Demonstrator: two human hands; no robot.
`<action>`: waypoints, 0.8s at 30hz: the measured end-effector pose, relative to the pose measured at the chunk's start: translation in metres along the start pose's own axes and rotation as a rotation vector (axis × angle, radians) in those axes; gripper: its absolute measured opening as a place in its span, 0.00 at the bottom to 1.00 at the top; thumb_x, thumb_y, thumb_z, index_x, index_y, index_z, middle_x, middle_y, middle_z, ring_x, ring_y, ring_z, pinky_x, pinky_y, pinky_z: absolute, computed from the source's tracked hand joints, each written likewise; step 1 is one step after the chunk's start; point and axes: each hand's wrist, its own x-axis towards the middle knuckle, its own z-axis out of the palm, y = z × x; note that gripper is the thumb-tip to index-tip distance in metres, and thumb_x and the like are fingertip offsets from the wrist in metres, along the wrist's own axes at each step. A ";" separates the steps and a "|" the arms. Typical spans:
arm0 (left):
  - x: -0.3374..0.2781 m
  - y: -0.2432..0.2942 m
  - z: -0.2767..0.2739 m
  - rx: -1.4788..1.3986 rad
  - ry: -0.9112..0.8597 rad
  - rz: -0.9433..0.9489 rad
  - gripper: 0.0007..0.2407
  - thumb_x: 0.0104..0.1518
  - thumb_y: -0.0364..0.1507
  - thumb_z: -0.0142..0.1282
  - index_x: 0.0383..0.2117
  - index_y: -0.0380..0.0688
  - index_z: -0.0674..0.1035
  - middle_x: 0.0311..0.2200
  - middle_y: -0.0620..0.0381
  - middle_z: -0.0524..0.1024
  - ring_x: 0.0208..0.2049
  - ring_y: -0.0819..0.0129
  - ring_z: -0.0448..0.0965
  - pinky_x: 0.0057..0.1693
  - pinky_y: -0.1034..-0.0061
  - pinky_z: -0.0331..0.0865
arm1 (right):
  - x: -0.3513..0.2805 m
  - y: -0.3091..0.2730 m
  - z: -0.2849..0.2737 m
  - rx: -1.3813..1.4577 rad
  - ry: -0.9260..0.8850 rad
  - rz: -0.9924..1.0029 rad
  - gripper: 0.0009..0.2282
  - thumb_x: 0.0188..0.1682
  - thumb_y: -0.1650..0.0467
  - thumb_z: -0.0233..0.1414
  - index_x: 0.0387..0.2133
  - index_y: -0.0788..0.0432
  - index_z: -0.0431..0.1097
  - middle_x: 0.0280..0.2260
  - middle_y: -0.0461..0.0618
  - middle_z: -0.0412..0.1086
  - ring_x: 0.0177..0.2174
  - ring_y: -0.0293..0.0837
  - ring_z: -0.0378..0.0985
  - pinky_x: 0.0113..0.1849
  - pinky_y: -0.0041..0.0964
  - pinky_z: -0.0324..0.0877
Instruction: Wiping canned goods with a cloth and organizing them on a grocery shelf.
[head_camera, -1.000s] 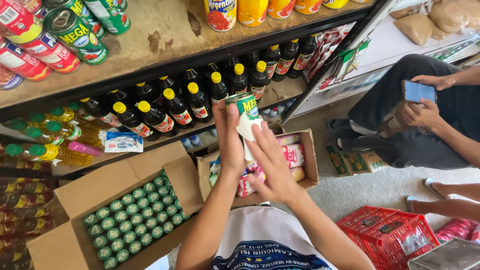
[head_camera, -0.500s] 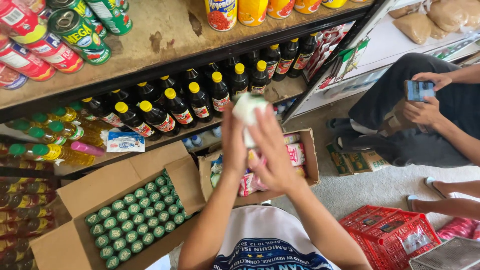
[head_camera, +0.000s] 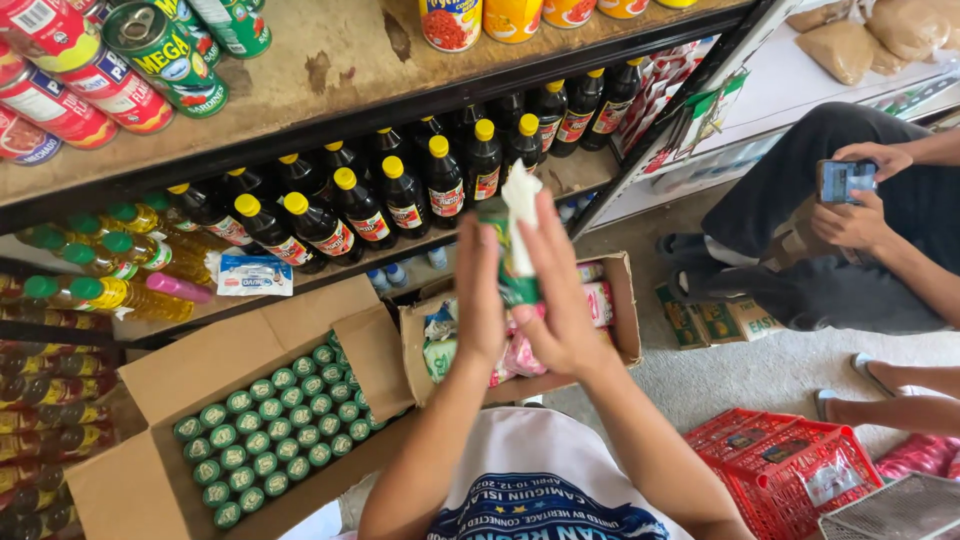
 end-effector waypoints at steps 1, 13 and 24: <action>-0.004 0.003 0.003 -0.001 -0.002 0.002 0.35 0.62 0.55 0.38 0.65 0.36 0.61 0.65 0.33 0.56 0.68 0.37 0.50 0.69 0.41 0.43 | 0.002 -0.002 -0.002 -0.002 0.001 -0.002 0.32 0.58 0.52 0.37 0.70 0.58 0.48 0.72 0.61 0.35 0.71 0.59 0.34 0.69 0.57 0.36; 0.003 -0.013 -0.012 -0.245 -0.012 0.168 0.15 0.63 0.42 0.50 0.47 0.48 0.72 0.39 0.59 0.75 0.34 0.75 0.76 0.38 0.81 0.70 | -0.015 -0.004 0.009 0.025 -0.008 -0.050 0.32 0.56 0.52 0.38 0.69 0.59 0.48 0.72 0.62 0.35 0.70 0.60 0.36 0.68 0.58 0.37; 0.011 -0.021 -0.012 -0.322 0.090 0.140 0.16 0.66 0.41 0.49 0.54 0.47 0.67 0.40 0.60 0.69 0.40 0.76 0.73 0.48 0.78 0.72 | -0.038 -0.004 0.021 0.069 -0.013 -0.008 0.32 0.55 0.55 0.44 0.69 0.60 0.49 0.72 0.61 0.37 0.70 0.58 0.36 0.67 0.57 0.38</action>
